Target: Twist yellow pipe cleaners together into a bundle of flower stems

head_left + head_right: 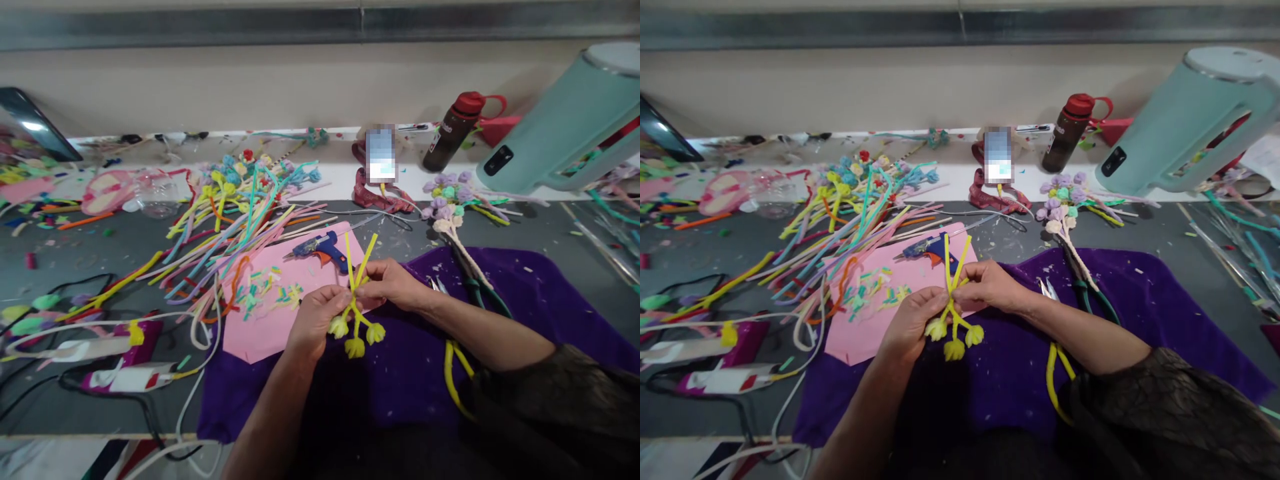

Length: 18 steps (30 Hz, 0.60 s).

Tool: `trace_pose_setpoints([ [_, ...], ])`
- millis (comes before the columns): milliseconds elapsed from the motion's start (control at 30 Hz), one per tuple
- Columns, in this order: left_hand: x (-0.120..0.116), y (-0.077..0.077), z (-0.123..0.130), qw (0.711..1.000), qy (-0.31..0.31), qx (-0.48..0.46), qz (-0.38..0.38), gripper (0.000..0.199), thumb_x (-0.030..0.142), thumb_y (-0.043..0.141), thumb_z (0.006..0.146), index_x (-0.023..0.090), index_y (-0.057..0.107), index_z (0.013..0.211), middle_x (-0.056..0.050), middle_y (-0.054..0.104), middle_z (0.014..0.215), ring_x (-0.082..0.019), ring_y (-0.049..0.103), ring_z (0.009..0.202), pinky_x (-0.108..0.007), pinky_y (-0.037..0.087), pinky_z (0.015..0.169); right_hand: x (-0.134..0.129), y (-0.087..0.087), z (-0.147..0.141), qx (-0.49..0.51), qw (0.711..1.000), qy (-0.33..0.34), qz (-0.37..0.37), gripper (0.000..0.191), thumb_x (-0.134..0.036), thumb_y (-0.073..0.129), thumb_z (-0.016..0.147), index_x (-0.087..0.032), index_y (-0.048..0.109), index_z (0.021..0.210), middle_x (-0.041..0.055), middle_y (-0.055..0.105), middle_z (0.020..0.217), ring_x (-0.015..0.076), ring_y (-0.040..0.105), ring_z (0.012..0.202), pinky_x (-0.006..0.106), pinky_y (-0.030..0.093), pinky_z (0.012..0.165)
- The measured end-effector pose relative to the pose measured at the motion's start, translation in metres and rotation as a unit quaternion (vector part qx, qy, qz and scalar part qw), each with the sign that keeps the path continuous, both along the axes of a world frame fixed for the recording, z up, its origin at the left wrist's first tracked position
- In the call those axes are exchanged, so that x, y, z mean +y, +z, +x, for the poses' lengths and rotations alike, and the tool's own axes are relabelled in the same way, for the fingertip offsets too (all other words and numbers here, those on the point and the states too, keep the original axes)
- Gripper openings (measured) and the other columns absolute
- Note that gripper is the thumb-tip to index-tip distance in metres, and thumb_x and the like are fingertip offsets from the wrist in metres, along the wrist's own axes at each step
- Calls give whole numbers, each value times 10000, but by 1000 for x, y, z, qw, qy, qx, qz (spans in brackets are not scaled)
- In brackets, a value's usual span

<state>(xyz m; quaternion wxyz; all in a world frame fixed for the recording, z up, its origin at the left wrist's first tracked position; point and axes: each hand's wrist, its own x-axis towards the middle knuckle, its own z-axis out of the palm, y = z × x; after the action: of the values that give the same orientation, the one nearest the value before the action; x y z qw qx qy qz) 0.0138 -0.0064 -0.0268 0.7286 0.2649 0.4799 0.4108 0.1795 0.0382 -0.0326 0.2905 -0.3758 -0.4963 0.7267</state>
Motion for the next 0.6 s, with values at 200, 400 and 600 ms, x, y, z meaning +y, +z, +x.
trace_pose_setpoints([
  [200,-1,-2,0,1000,5,11,17,178,269,702,672,111,621,669,-41,643,600,-74,512,453,-187,394,438,0,0,0,9,1000,12,3,213,-315,683,687,-119,604,715,-54,510,498,28,366,395,156,272,384],
  [400,-1,-3,1,1000,12,-8,23,160,259,673,687,122,605,638,-31,633,582,-70,506,456,-191,396,467,1,-1,0,26,1000,-6,1,216,-326,683,698,-124,609,715,-69,475,470,25,337,367,159,263,363],
  [600,1,-6,1,998,-25,-48,-10,143,237,622,678,120,599,599,-33,603,504,-96,512,448,-208,394,472,-1,1,0,53,987,29,148,141,-276,638,763,-136,630,778,9,617,719,100,566,606,221,446,572],
])
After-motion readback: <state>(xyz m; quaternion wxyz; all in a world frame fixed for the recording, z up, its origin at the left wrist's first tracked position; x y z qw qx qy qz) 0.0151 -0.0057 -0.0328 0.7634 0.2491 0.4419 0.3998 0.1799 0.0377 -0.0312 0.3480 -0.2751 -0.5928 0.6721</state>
